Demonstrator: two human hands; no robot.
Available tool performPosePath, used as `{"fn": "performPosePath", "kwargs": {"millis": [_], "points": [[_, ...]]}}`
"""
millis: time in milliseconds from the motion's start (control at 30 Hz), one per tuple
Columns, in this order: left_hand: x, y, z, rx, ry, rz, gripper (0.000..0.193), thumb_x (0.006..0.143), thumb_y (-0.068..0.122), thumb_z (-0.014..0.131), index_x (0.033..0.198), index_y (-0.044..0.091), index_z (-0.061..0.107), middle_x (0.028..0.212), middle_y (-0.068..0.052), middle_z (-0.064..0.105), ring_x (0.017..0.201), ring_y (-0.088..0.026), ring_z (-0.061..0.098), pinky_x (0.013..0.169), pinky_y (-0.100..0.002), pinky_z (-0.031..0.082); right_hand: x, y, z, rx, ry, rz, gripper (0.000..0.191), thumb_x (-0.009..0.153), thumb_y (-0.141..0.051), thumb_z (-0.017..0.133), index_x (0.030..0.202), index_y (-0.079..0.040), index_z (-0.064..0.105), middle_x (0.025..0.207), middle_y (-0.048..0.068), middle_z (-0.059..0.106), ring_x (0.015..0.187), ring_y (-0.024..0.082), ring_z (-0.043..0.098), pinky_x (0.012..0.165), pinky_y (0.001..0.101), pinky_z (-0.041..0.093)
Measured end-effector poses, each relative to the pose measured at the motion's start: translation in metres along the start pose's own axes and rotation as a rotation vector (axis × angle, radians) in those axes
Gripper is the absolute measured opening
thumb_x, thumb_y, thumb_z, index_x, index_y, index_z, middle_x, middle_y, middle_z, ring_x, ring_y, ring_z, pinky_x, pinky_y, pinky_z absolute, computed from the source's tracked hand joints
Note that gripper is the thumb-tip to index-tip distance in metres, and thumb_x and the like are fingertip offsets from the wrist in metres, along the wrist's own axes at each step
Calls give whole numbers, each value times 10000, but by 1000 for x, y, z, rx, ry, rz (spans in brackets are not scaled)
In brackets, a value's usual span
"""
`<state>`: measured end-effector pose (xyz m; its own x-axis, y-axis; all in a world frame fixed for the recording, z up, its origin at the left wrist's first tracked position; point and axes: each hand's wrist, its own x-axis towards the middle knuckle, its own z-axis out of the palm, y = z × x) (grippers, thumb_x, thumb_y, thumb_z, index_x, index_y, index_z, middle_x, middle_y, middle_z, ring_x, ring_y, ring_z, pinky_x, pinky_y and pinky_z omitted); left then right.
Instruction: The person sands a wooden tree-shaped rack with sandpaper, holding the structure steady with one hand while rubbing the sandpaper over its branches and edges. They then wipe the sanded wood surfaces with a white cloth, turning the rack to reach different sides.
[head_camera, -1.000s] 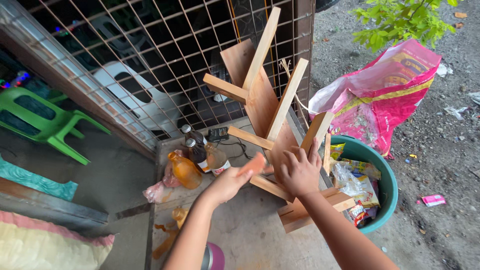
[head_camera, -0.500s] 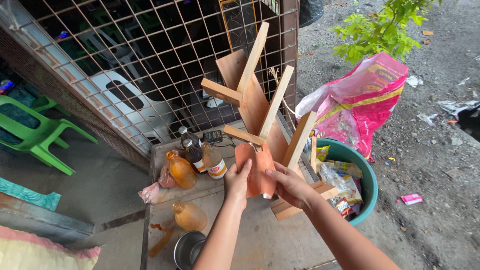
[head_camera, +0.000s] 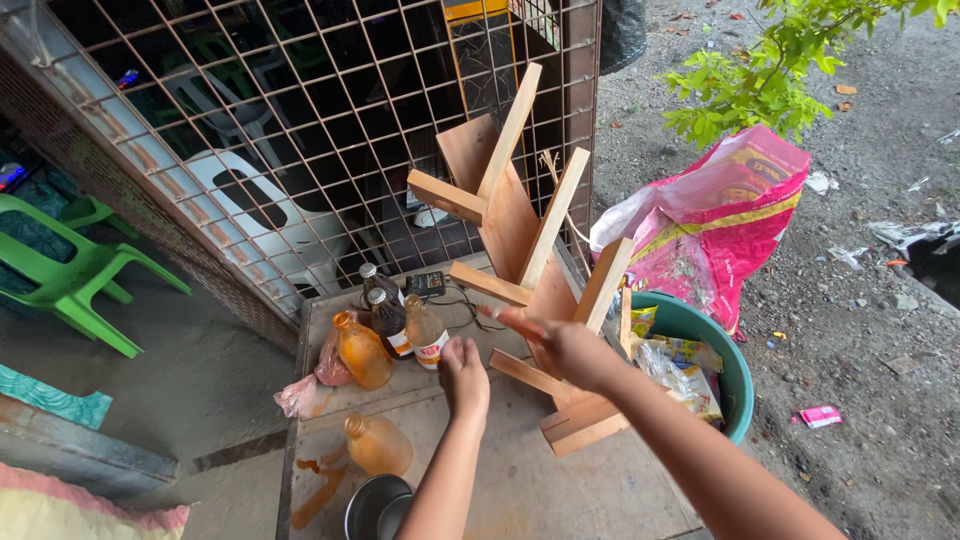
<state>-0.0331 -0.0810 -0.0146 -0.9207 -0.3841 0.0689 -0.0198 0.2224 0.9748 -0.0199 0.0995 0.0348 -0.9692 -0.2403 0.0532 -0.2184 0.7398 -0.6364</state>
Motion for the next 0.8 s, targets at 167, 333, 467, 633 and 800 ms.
{"fn": "performPosePath", "kwargs": {"millis": [167,333,467,633,800], "points": [[-19,-12,17,-321,-301,-232,706,1007,434,392,1609,109,217,1696,-89,222,1546,-208,206,1200,-371,192,28,5,35,-24,-206,-37,437,981,-455,580,1223,-99,660,928,195,732,854,402,694,781,474,536],[-26,-24,9,133,-560,67,1015,932,191,673,1609,74,-74,1723,-149,-56,1578,-266,3,1244,-393,154,50,15,44,-62,-465,13,443,974,-410,528,1086,-33,732,911,207,756,866,377,745,782,459,547],[-26,-30,5,271,-516,-24,1134,899,210,744,1576,33,-148,1674,-171,159,1536,-287,247,1216,-356,286,42,15,40,-104,-416,82,434,964,-420,593,1097,-21,700,982,214,742,942,384,702,832,447,522],[-28,-35,14,377,-443,53,1090,861,150,769,1587,42,-37,1646,-185,254,1507,-326,320,1183,-366,338,26,4,36,87,-421,152,418,960,-414,583,1211,-92,673,1008,206,746,970,377,710,847,447,530],[-21,-48,5,346,-439,155,654,855,121,745,1395,47,383,1386,-176,576,1295,-329,567,1054,-396,469,7,9,52,156,-246,83,413,1013,-289,503,1391,-148,587,1111,210,730,1027,402,693,906,430,536]]}}
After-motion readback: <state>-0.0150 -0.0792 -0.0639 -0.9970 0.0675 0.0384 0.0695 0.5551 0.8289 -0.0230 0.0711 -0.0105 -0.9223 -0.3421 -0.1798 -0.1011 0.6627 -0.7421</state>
